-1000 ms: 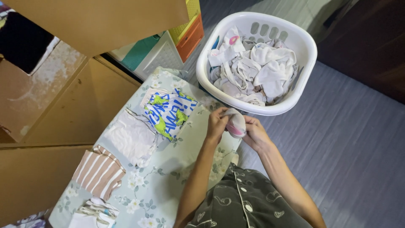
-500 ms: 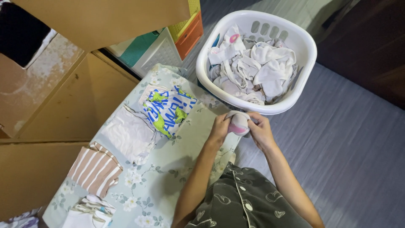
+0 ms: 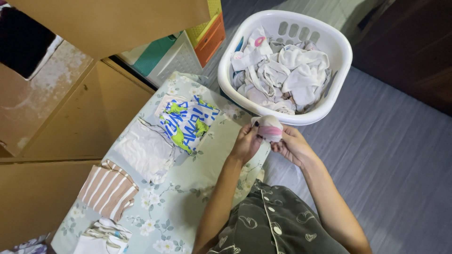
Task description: Folding small items of laundry from a basket onto a table.
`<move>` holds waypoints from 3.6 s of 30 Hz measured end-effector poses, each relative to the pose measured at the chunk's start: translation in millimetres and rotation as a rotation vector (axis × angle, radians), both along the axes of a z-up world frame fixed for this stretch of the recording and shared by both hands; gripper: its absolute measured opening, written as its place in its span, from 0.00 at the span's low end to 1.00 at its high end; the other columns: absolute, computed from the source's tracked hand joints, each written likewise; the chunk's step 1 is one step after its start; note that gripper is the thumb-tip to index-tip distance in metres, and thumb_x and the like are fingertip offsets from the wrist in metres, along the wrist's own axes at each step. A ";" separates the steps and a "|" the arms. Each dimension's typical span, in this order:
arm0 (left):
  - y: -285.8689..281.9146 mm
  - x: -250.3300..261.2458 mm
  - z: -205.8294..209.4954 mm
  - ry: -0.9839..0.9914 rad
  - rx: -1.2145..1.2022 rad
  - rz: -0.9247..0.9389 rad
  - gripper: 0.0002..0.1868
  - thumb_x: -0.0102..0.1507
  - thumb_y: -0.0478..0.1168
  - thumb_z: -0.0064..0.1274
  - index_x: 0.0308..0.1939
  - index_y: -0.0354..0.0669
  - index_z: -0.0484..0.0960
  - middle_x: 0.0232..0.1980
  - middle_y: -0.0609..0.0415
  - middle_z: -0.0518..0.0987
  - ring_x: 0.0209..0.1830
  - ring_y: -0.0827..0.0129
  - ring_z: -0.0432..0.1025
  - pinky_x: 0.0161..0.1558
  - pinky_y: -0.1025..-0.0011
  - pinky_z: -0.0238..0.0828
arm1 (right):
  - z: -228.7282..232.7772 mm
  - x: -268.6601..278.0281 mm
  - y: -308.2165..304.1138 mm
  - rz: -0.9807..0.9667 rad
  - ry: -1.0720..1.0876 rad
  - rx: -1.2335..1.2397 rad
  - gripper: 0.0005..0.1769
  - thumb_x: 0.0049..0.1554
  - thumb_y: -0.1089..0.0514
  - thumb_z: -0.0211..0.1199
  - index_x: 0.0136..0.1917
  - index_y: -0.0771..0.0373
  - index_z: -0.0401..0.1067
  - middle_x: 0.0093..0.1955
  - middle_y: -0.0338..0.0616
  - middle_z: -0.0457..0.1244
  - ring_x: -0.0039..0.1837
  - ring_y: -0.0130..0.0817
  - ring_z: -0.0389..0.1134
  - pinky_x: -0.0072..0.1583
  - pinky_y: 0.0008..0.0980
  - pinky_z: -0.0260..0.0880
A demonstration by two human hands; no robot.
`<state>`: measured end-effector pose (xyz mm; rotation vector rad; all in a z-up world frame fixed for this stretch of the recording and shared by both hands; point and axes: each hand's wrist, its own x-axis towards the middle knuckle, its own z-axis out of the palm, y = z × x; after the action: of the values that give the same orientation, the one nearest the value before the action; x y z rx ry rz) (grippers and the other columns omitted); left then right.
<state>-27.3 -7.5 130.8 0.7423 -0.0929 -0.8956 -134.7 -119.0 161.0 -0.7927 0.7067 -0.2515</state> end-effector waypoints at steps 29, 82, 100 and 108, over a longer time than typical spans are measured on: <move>61.0 16.7 -65.1 0.077 0.530 0.049 0.23 0.67 0.43 0.54 0.65 0.54 0.67 0.55 0.51 0.69 0.42 0.61 0.74 0.41 0.68 0.80 | -137.6 38.8 31.5 0.036 0.121 -0.295 0.11 0.62 0.62 0.59 0.59 0.61 0.73 0.44 0.46 0.67 0.42 0.32 0.71 0.43 0.28 0.76; -132.0 27.9 -85.0 -0.797 0.642 -0.017 0.19 0.62 0.33 0.50 0.57 0.47 0.81 0.51 0.46 0.84 0.47 0.58 0.81 0.48 0.65 0.79 | -76.7 42.4 -134.1 0.088 0.348 -0.930 0.20 0.55 0.64 0.57 0.57 0.52 0.80 0.63 0.56 0.65 0.65 0.58 0.68 0.63 0.52 0.70; -202.2 39.7 -5.6 -0.881 0.699 -0.044 0.55 0.53 0.42 0.71 0.77 0.35 0.53 0.70 0.26 0.62 0.73 0.32 0.58 0.73 0.41 0.54 | 2.0 86.5 -279.7 0.238 0.092 -0.898 0.18 0.58 0.65 0.60 0.62 0.64 0.75 0.43 0.40 0.66 0.41 0.26 0.61 0.45 0.24 0.62; -214.1 84.6 4.2 -0.882 0.572 0.294 0.24 0.62 0.38 0.63 0.58 0.28 0.77 0.55 0.32 0.76 0.65 0.38 0.68 0.68 0.46 0.60 | 104.9 87.8 -302.2 -0.175 -0.308 -0.283 0.08 0.62 0.62 0.57 0.52 0.65 0.75 0.45 0.52 0.69 0.49 0.45 0.77 0.53 0.54 0.80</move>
<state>57.3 -221.6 135.0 1.6072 -0.5061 -0.2479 -46.9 -421.2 265.9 -0.9364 0.4533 -0.6285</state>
